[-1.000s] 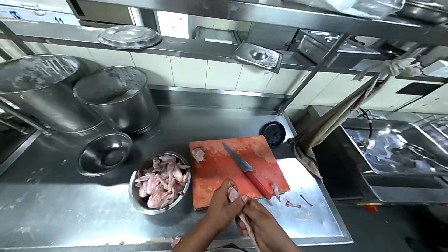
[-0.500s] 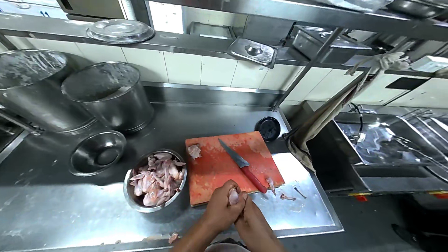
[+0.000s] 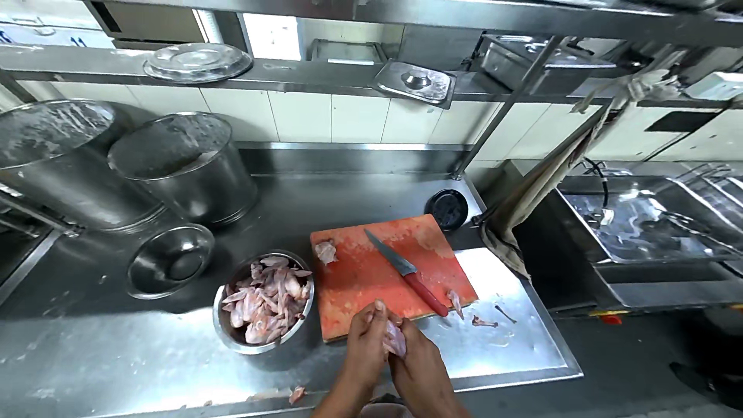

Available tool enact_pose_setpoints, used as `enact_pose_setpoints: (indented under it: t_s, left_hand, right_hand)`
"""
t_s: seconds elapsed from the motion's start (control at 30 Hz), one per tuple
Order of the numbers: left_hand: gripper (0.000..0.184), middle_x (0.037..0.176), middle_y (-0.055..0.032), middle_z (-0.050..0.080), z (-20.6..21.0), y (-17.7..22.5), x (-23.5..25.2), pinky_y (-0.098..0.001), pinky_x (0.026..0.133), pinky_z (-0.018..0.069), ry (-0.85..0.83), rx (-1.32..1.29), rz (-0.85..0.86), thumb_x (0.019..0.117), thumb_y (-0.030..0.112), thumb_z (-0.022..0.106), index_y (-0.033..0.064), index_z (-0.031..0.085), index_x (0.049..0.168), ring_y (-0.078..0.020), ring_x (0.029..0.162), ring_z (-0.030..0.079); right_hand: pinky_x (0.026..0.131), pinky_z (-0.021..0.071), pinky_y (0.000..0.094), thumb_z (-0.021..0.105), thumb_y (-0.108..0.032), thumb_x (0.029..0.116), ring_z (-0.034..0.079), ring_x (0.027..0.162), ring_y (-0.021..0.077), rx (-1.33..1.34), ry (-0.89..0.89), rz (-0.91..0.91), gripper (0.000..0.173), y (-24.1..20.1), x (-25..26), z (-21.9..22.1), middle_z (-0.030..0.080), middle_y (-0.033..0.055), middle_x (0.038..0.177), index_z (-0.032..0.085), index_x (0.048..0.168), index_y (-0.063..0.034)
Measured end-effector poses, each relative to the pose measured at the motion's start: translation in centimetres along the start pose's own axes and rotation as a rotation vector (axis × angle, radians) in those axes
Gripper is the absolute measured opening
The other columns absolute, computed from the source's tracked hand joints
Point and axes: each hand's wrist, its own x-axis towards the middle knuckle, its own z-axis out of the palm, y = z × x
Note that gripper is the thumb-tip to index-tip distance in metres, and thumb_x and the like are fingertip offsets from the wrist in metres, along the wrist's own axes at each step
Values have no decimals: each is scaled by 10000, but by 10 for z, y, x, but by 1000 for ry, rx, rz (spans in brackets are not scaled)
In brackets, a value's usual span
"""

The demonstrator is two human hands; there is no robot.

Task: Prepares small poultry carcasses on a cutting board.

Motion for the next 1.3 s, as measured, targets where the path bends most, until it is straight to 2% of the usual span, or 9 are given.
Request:
enact_pose_setpoints:
  t_s: [0.27,0.4,0.6,0.7,0.83,0.97,1.07,1.17,1.3]
  left_hand:
    - [611,748,-19,662,-11,6,-5,-187,477,439,-123,-131,-161,1104,410,184,62,668,969,-46,558,560]
    - [418,834,4,680,-27,-16,15,-234,610,538,-68,183,77,1093,277,334,50,678,1022,-59,678,626]
    - [358,868,14,674,-51,-13,23,-273,684,575,-21,612,408,1078,376,481,79,681,1089,-59,748,641]
    - [295,1128,-29,714,-59,-6,18,-423,907,585,58,1003,482,1001,361,598,138,725,1148,-167,1048,679]
    - [401,1447,-31,618,-48,-16,12,-591,1141,419,-97,1221,643,1050,408,472,230,676,1346,-301,1413,505]
    - [633,935,-1,740,-31,-38,13,-449,912,549,-64,1169,607,1097,503,223,161,733,948,-192,980,698]
    - [707,664,-1,651,-28,-34,17,-382,705,542,57,1075,717,1087,483,157,154,649,700,-170,696,652]
    - [673,615,13,593,-12,-23,15,-350,601,542,84,706,541,1095,474,221,120,642,707,-118,611,617]
    - [530,660,48,522,17,-5,16,-292,588,491,198,358,295,1100,403,270,129,610,798,-83,597,528]
  right_hand:
    - [648,596,478,640,-160,817,720,754,249,77,-41,17,292,3,-3,-1,703,90,860,655,1074,-22]
    - [746,567,539,633,-252,894,701,852,291,179,-397,183,360,13,10,-11,693,133,939,599,1187,-45]
    - [602,520,242,597,-283,1026,594,658,70,1038,-856,327,218,37,20,-32,638,-24,833,601,1161,-112]
    - [620,491,319,533,-317,1056,554,668,128,611,-735,221,273,42,32,-39,594,24,826,629,1148,-78]
    - [922,524,567,482,-238,1063,676,1030,347,-15,-697,79,294,19,44,-51,691,185,1061,651,1169,-22]
    - [885,539,564,441,-219,1058,687,1029,351,-132,-658,11,287,-3,41,-53,695,178,1050,643,1140,-33]
    - [752,547,551,389,-348,1082,704,878,339,-156,-523,-58,417,-12,30,-55,690,151,880,664,1001,-44]
    - [465,488,417,391,-382,1058,614,535,207,-79,10,-217,503,-8,18,-33,569,45,585,599,691,-107]
    - [490,496,318,342,-364,1080,587,537,118,135,344,-148,523,-16,22,-6,578,10,602,624,725,-103]
